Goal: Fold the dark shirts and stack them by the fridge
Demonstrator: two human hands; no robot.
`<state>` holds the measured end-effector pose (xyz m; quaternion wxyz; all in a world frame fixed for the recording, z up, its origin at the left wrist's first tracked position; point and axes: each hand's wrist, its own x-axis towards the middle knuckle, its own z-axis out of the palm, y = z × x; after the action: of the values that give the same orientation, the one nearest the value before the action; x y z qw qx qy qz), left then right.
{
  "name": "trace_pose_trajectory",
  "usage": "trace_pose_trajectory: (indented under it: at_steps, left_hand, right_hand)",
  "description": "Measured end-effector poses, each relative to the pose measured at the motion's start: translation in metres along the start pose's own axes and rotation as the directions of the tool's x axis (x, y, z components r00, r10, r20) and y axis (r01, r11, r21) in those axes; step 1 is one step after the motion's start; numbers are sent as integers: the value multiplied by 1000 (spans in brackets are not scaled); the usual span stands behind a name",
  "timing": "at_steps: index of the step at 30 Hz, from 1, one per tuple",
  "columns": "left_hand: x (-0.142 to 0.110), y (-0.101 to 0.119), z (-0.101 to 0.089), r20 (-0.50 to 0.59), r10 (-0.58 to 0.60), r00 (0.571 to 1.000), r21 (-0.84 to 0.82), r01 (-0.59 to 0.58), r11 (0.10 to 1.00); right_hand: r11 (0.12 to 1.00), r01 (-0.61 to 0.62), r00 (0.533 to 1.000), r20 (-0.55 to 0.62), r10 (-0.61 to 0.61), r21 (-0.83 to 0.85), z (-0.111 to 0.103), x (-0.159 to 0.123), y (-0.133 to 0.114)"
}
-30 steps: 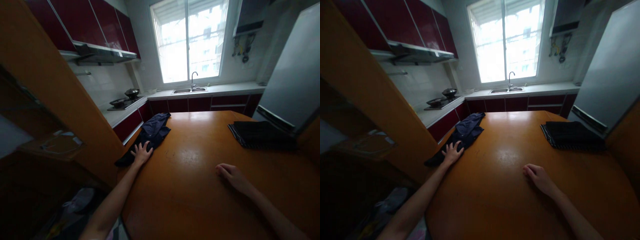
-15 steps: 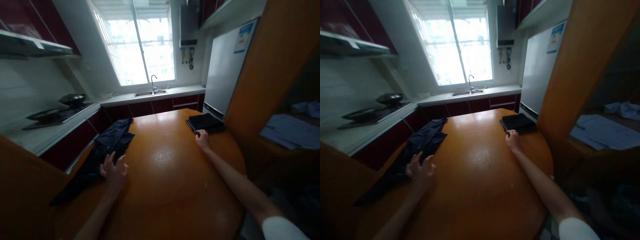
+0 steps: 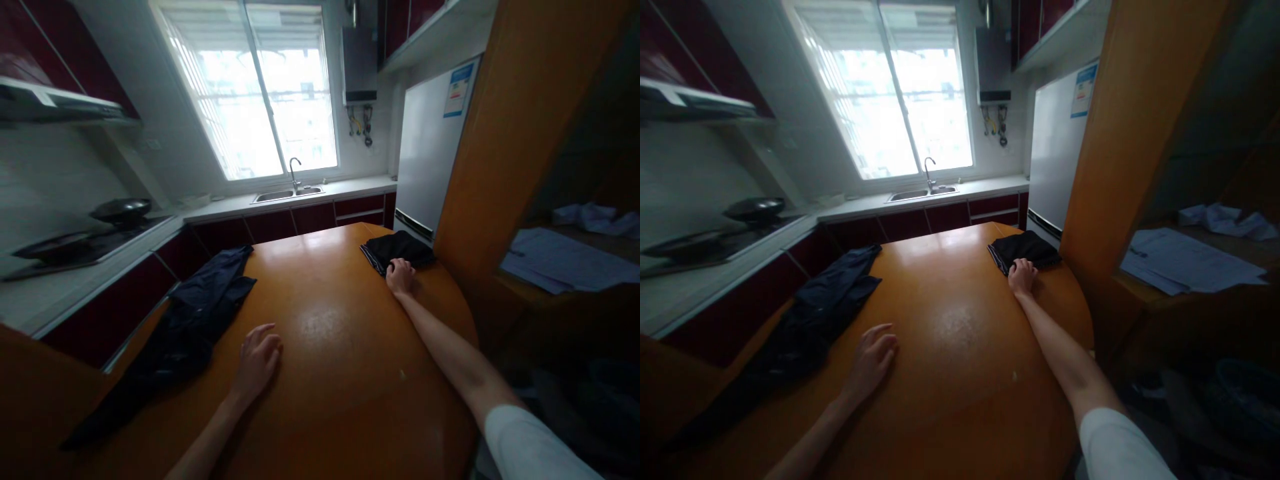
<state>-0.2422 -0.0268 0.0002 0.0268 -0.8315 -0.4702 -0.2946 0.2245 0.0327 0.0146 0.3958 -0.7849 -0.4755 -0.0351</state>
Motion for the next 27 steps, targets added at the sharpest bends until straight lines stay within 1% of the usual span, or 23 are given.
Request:
trace_pose_trajectory:
  at_steps: [3, 5, 6, 7, 8, 9, 10, 12, 13, 14, 15, 16, 17, 19, 21, 22, 23, 25, 27]
  left_hand:
    - [13, 6, 12, 65, -24, 998, -13, 25, 1000]
    - [25, 15, 23, 123, -47, 991, -23, 51, 998]
    - [32, 21, 29, 141, -59, 988, -40, 65, 997]
    - [38, 28, 34, 146, -63, 987, -67, 74, 995]
    - [44, 34, 38, 144, -56, 988, -106, 72, 992]
    - [49, 40, 41, 136, -34, 990, -151, 55, 987]
    - [53, 45, 44, 128, 1, 992, -199, 24, 980]
    - [56, 52, 45, 127, 95, 987, -287, -55, 956]
    - [56, 54, 44, 132, 135, 982, -325, -86, 942]
    - [54, 55, 43, 141, 164, 976, -358, -105, 928]
    - [52, 54, 41, 149, 180, 972, -386, -111, 916]
    - [50, 54, 40, 158, 188, 969, -411, -108, 905]
    - [48, 53, 39, 165, 188, 968, -434, -100, 895]
    - [46, 50, 38, 162, 174, 971, -479, -77, 874]
    - [45, 47, 42, 115, 109, 987, -500, -37, 865]
    - [45, 46, 44, 85, 48, 995, -499, 1, 867]
    - [45, 44, 46, 59, -27, 998, -492, 52, 869]
    - [45, 41, 49, 32, -173, 984, -473, 167, 865]
    - [45, 38, 47, 36, -239, 970, -469, 228, 853]
  right_hand:
    - [996, 76, 997, 29, -77, 57, -3, -25, -14]
    - [979, 157, 983, 72, -167, 130, -6, -52, -31]
    - [960, 203, 968, 108, -226, 192, -7, -68, -41]
    - [913, 253, 936, 159, -315, 321, -9, -86, -52]
    - [847, 265, 889, 223, -399, 460, -12, -104, -62]
    - [779, 242, 826, 299, -478, 578, -16, -120, -72]
    - [715, 187, 749, 373, -548, 673, -20, -135, -81]
    - [635, 35, 607, 488, -626, 772, -29, -155, -94]
    - [616, -30, 559, 524, -642, 787, -33, -160, -97]
    - [606, -68, 535, 542, -648, 792, -36, -162, -98]
    - [600, -73, 532, 540, -652, 797, -38, -161, -98]
    - [596, -48, 544, 521, -658, 802, -38, -157, -96]
    - [594, -3, 569, 490, -661, 805, -37, -152, -93]
    - [614, 98, 636, 425, -644, 783, -32, -142, -85]
    - [669, 150, 693, 405, -596, 728, -25, -132, -76]
    - [699, 158, 706, 415, -574, 697, -22, -129, -72]
    - [724, 164, 708, 431, -559, 670, -19, -127, -69]
    - [754, 178, 685, 471, -556, 632, -15, -125, -64]
    - [768, 196, 662, 495, -563, 610, -15, -127, -62]
